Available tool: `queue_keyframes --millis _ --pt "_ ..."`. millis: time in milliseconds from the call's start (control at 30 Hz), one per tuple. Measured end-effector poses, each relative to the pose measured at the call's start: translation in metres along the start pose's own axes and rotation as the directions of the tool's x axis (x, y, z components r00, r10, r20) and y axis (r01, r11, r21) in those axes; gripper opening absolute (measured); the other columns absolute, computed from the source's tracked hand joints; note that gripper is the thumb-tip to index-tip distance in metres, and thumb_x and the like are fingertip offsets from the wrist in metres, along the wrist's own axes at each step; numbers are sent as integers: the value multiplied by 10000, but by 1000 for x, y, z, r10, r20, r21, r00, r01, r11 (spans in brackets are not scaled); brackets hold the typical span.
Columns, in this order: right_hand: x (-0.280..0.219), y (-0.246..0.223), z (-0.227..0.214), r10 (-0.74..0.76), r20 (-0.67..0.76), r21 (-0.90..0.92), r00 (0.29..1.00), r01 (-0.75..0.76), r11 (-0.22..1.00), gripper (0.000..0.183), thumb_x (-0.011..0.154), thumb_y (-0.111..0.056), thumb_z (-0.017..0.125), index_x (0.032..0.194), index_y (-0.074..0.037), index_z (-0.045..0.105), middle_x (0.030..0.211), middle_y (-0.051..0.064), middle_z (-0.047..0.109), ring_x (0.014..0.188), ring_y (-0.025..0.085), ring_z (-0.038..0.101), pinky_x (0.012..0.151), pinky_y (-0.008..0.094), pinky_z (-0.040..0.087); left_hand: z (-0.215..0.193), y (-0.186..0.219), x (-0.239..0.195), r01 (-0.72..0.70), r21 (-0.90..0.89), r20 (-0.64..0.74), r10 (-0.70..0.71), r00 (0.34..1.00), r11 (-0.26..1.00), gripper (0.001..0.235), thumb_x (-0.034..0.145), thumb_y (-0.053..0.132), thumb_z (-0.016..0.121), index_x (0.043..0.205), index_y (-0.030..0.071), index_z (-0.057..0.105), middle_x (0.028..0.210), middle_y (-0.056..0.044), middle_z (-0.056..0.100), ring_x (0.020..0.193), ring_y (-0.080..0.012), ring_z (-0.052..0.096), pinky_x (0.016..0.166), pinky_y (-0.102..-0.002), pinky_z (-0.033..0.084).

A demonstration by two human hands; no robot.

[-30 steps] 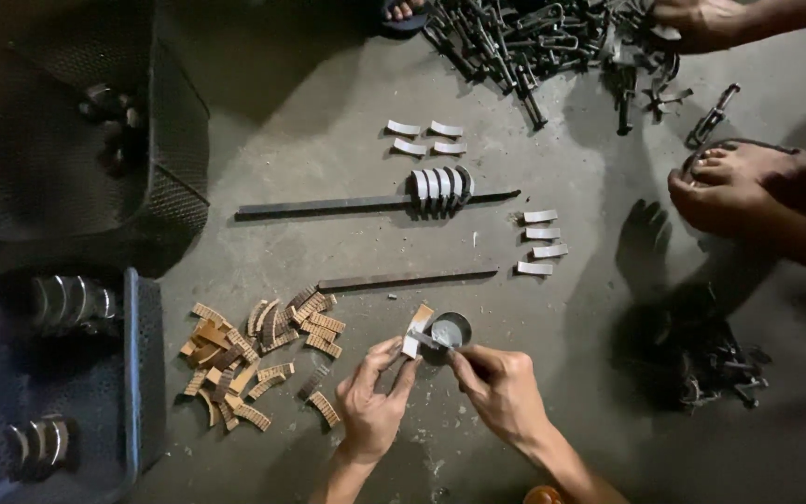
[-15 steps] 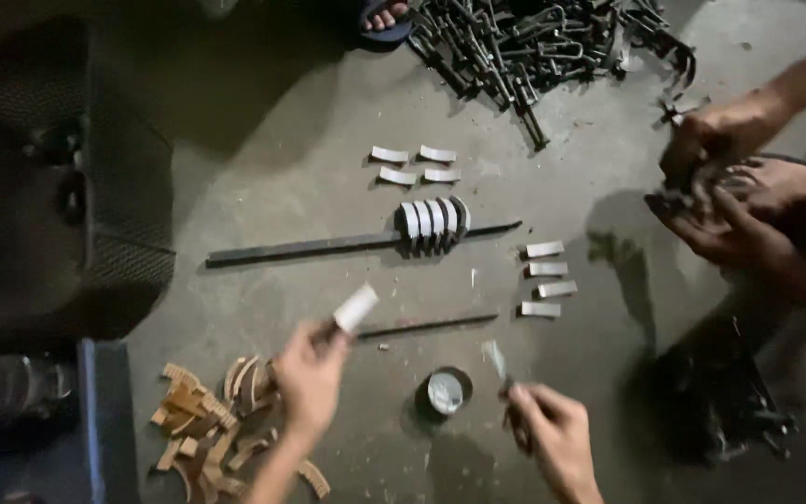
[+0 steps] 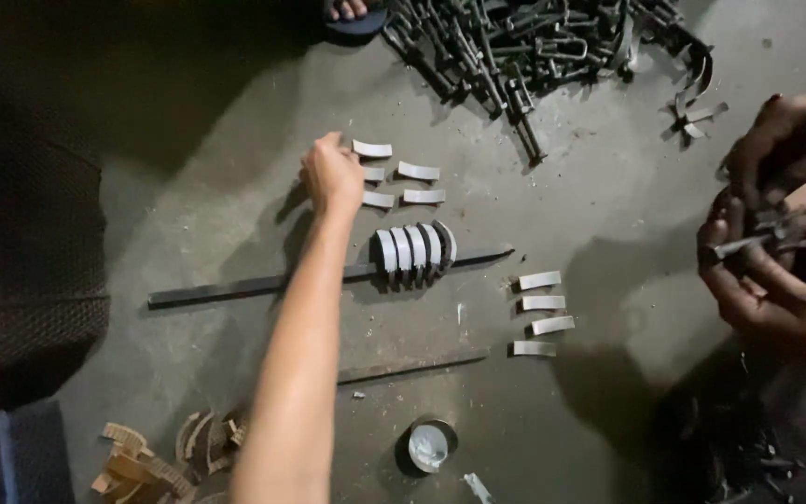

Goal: Applying grease to metal bearing shells using a small applicator tool on the workshop floor

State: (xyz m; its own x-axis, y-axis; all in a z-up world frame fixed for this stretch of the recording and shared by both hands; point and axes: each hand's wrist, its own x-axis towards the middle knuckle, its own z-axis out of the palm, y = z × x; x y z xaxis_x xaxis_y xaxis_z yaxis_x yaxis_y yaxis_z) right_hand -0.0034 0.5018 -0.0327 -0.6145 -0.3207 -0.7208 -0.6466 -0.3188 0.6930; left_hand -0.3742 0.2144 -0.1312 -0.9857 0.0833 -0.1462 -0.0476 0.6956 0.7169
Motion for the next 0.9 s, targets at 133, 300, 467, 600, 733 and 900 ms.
queue_keyframes --millis 133,300,467,600,733,900 --pt "9 -59 -269 -189 761 -503 621 381 -776 99 762 -81 751 776 -42 840 663 60 743 579 129 669 508 253 529 -50 -26 -22 -294 59 -70 298 952 954 354 833 -23 720 1186 -33 707 1011 -175 767 843 -250 721 753 -338 607" --pt "30 -38 -294 116 813 14 570 181 -983 264 728 -116 807 987 -98 855 622 28 851 472 70 737 440 198 605 -109 -84 -151 -570 -20 34 570 821 821 267 934 62 645 1175 -48 673 1151 -195 638 1037 -285 630 874 -390 561" --pt "14 17 -280 19 760 85 650 -71 -994 184 763 -131 789 944 -152 763 695 -28 841 489 114 690 500 267 539 -126 -123 -312 -660 -100 268 659 703 745 943 875 646 648 1522 18 372 1445 -167 513 1286 -290 519 1094 -452 525" --pt "1 37 -278 293 752 406 591 -65 -911 61 845 -190 728 854 -136 755 729 -8 726 507 205 635 504 340 505 -93 -162 -384 -597 -25 434 547 716 802 1182 785 685 765 1598 86 152 1447 -139 458 1084 -235 541 784 -334 663" --pt "10 36 -274 416 573 703 706 -162 -693 87 866 -185 679 920 -119 694 813 44 682 650 267 660 577 399 518 -54 -176 -401 -487 -12 441 442 781 873 1311 678 443 982 1626 102 144 1381 -202 512 1043 -327 600 881 -477 567" --pt "36 33 -273 448 487 813 750 -200 -547 154 921 -223 625 883 -83 677 844 90 680 708 305 667 617 421 540 -63 -133 -390 -557 -46 333 538 774 830 1200 647 185 949 1580 -2 218 1472 -125 579 1207 -337 553 1001 -437 484"
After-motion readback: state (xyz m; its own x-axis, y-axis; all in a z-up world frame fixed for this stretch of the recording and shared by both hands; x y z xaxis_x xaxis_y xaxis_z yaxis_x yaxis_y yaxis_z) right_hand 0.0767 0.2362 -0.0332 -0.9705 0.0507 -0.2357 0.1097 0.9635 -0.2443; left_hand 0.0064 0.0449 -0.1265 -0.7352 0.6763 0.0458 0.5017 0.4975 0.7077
